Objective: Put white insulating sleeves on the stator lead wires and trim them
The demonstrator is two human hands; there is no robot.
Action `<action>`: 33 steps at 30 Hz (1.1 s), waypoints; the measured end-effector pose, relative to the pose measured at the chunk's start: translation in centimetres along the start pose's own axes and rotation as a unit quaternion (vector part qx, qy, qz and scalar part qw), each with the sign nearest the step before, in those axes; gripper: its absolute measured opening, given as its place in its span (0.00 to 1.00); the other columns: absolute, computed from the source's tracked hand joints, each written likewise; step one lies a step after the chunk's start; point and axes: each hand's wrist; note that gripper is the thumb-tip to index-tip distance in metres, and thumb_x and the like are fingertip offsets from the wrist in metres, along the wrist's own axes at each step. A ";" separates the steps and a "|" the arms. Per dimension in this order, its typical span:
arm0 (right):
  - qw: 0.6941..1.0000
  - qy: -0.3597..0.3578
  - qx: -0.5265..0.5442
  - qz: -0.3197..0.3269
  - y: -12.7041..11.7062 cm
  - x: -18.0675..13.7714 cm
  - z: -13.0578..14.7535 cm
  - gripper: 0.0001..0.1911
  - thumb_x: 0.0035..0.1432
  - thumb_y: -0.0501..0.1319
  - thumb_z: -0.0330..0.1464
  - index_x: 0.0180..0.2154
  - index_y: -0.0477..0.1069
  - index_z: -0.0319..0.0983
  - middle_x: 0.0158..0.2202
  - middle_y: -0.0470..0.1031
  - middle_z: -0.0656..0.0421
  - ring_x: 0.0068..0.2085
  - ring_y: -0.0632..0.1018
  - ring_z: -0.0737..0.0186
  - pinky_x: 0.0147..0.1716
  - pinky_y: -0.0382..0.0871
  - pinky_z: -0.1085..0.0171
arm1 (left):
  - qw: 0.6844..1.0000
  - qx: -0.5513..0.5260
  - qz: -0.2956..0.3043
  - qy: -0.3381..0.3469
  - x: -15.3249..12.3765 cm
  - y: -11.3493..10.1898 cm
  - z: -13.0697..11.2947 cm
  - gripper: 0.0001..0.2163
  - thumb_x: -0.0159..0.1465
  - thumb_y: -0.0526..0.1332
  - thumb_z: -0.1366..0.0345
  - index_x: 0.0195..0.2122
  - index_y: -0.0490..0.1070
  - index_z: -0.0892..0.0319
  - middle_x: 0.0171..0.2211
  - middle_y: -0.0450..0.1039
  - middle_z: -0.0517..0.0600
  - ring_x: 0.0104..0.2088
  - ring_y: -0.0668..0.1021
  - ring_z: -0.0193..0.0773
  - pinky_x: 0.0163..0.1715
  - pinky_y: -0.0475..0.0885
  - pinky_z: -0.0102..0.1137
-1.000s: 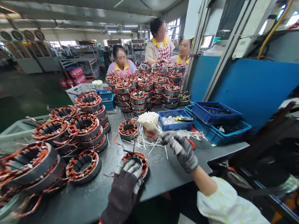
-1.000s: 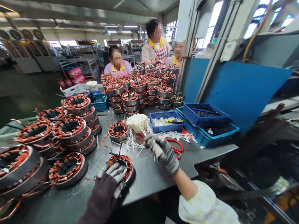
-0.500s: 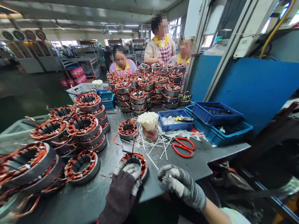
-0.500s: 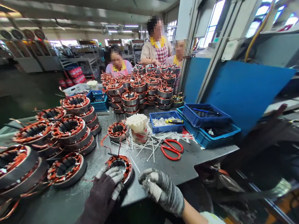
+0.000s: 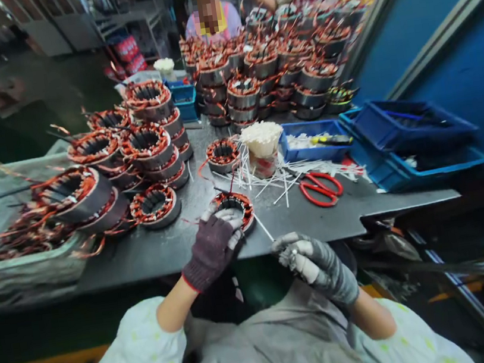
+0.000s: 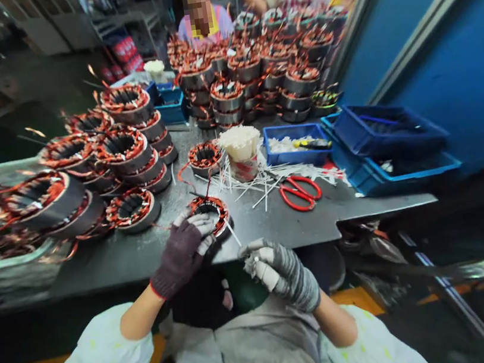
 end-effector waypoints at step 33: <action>0.981 0.121 -0.041 -0.148 4.6 7.0 -2.6 0.08 0.58 0.64 0.38 0.34 0.79 0.43 0.31 0.82 0.59 0.32 0.80 0.59 0.35 0.76 0.60 | 0.982 -0.050 -0.160 -0.089 0.6 2.1 -2.3 0.08 0.67 0.60 0.67 0.46 0.73 0.56 0.44 0.81 0.51 0.50 0.80 0.41 0.62 0.65 0.48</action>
Point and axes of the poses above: each hand's wrist, its own x-axis towards the middle knuckle, its own y-axis out of the palm, z = x × y
